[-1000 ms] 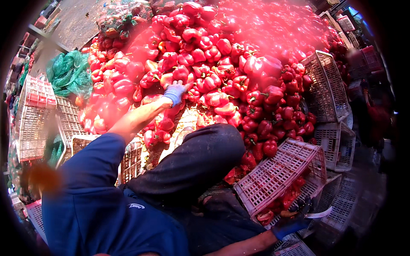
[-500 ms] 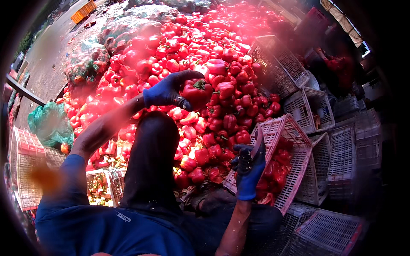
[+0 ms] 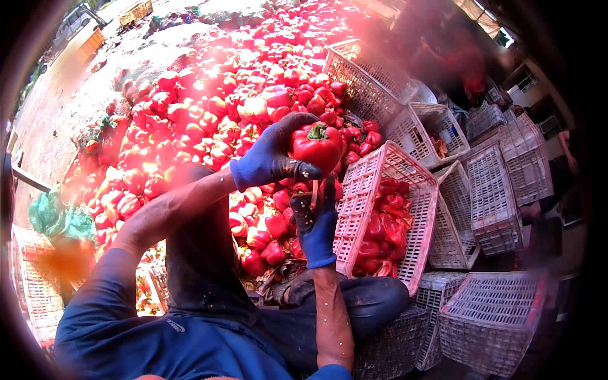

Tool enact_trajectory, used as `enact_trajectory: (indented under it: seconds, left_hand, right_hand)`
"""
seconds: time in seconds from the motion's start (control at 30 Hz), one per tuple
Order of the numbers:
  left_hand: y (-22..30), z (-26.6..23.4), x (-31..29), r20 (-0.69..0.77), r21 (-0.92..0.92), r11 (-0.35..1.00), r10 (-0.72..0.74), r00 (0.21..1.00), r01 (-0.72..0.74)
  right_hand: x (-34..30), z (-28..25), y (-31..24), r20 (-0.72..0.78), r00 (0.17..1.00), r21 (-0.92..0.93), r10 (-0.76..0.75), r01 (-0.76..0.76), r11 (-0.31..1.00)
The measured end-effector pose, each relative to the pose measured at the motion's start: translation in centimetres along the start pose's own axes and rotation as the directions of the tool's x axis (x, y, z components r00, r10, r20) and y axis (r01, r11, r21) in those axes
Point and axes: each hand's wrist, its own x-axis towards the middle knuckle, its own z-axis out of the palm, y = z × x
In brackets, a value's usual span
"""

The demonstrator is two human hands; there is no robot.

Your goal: The person removes the stems and cores from red bell peppers using a small curved blade and sorts the processed pieces into plastic crates.

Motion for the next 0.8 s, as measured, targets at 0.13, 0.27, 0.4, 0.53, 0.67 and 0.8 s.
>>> enact_trajectory:
  seconds: [0.13,0.27,0.4,0.53,0.67,0.8]
  left_hand:
    - [-1.1,-1.6,1.2,-0.057,-0.217,0.973,-0.098,0.994,0.084]
    - [-0.8,-1.9,0.7,0.02,-0.129,0.978,-0.165,0.986,0.166]
    - [-1.0,-1.4,-0.3,0.126,-0.197,0.952,-0.215,0.969,0.236]
    - [-1.9,0.0,-1.5,0.33,-0.101,0.976,-0.149,0.932,0.192]
    - [-2.0,0.3,-1.8,0.413,-0.088,0.984,-0.108,0.904,0.158]
    - [-4.0,0.2,-2.0,0.433,0.031,0.995,-0.094,0.896,0.09]
  right_hand:
    - [0.3,0.9,0.4,-0.056,0.998,0.177,0.023,-0.013,0.984]
    - [0.3,-0.6,-0.8,-0.174,0.978,-0.02,-0.114,0.112,0.994]
    - [1.9,-1.3,-3.3,-0.225,0.97,0.594,0.095,0.06,0.802]
    - [3.0,-1.4,-3.5,-0.101,0.936,-0.098,-0.337,0.328,0.94]
    - [2.8,-2.9,-2.1,-0.034,0.954,-0.121,-0.299,0.293,0.948]
    - [2.4,-1.9,-1.4,-0.045,0.993,0.091,-0.111,0.115,0.989]
